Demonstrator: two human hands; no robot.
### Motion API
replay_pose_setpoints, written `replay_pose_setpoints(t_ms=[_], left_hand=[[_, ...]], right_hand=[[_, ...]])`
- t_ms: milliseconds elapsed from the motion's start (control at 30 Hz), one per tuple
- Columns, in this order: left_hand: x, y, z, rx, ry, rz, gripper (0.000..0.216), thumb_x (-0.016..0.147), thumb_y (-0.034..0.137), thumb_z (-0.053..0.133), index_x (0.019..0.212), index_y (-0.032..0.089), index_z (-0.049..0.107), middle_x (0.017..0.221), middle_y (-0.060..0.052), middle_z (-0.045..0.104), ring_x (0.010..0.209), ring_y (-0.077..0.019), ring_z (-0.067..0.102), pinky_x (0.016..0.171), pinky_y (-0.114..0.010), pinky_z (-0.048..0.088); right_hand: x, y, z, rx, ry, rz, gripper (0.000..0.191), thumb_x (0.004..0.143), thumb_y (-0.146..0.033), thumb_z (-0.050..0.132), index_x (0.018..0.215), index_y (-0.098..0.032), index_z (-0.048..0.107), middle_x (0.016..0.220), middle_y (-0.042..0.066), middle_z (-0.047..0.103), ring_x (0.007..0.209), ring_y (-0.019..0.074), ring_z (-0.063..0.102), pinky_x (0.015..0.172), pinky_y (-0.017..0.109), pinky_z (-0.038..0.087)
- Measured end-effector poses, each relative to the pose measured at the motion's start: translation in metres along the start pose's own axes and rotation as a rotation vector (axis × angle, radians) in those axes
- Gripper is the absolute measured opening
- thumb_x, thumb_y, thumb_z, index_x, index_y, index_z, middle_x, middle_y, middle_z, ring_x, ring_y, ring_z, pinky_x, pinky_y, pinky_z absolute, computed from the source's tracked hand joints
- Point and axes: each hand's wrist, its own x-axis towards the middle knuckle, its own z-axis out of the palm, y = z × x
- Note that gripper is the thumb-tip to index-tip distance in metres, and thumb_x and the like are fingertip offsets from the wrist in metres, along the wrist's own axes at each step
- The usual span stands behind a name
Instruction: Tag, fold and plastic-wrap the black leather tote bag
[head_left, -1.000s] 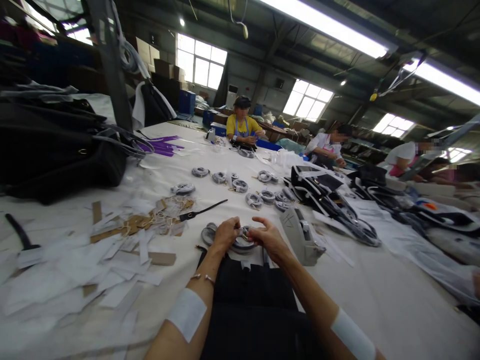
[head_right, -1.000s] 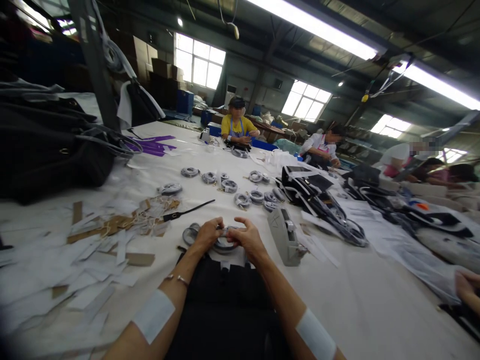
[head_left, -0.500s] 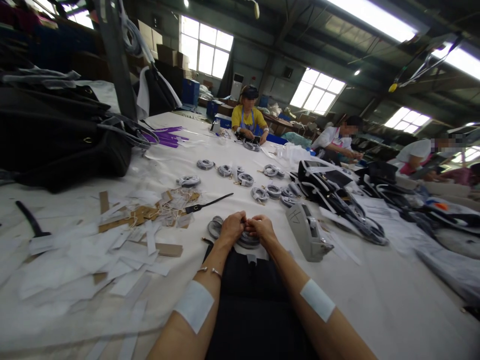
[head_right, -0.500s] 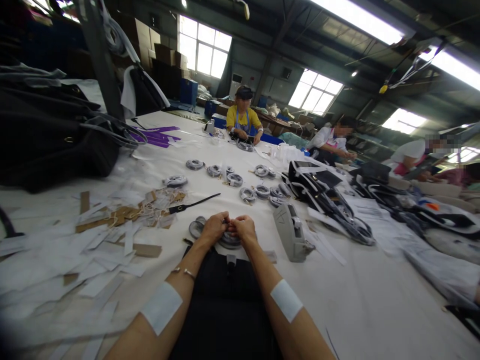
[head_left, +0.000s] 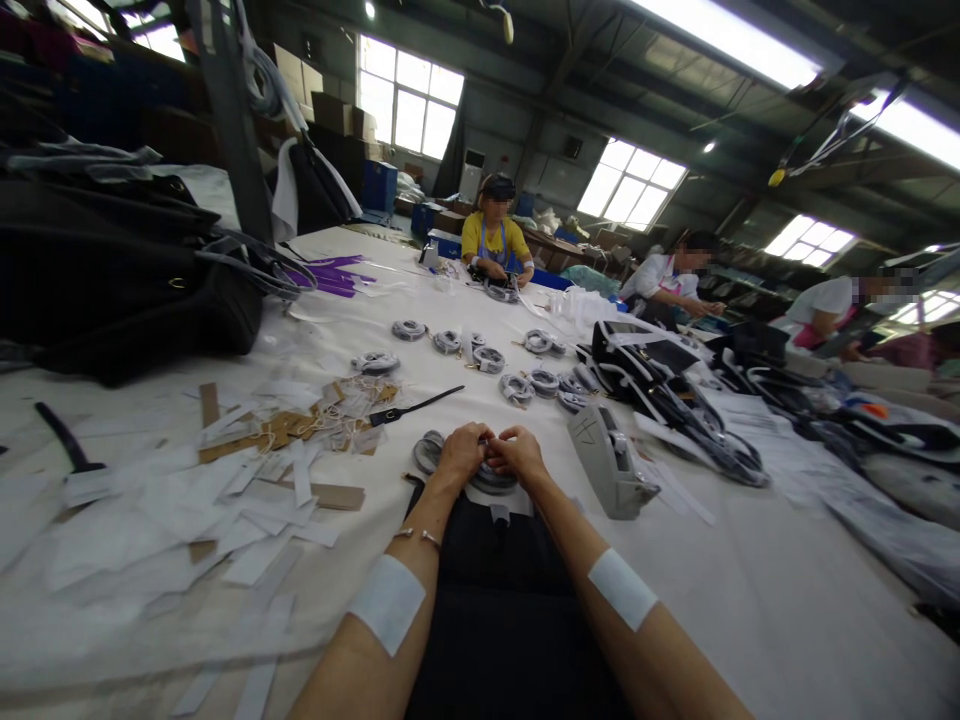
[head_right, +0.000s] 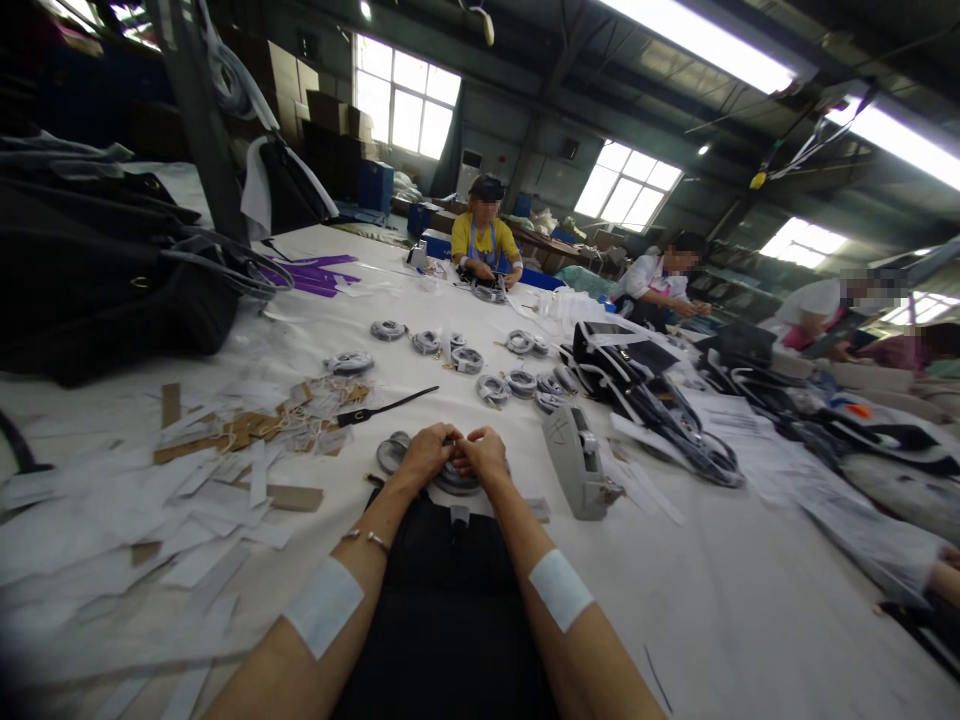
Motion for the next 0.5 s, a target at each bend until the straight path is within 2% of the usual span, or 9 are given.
replay_pose_setpoints(t_ms=[267,400,500], left_hand=[[0.005,-0.005,0.005,0.039,-0.003,0.006,0.035,0.076,0.007,0.056,0.104,0.019,0.072,0.105,-0.008,0.073,0.1,-0.0197,0.065,0.09,-0.027,0.046],[0.005,-0.004,0.004,0.061,-0.018,0.014,0.03,0.079,0.012,0.06,0.105,0.019,0.073,0.104,-0.009,0.073,0.099,-0.0203,0.065,0.089,-0.027,0.046],[0.006,-0.003,0.003,0.078,-0.032,0.009,0.026,0.08,0.015,0.063,0.104,0.019,0.073,0.106,-0.009,0.073,0.1,-0.0213,0.065,0.091,-0.028,0.046]], right_hand=[[-0.003,0.002,0.001,-0.135,-0.067,-0.063,0.022,0.09,-0.025,0.062,0.109,-0.015,0.059,0.061,-0.006,0.062,0.046,0.0079,0.057,0.042,0.018,0.046],[0.0,-0.009,-0.009,-0.285,-0.117,-0.08,0.022,0.087,-0.028,0.065,0.104,-0.014,0.063,0.057,-0.004,0.063,0.045,0.0108,0.06,0.044,0.021,0.048],[0.0,-0.02,-0.022,-0.441,-0.119,-0.164,0.025,0.082,-0.031,0.068,0.102,-0.017,0.068,0.055,-0.001,0.066,0.048,0.0149,0.063,0.045,0.023,0.048]])
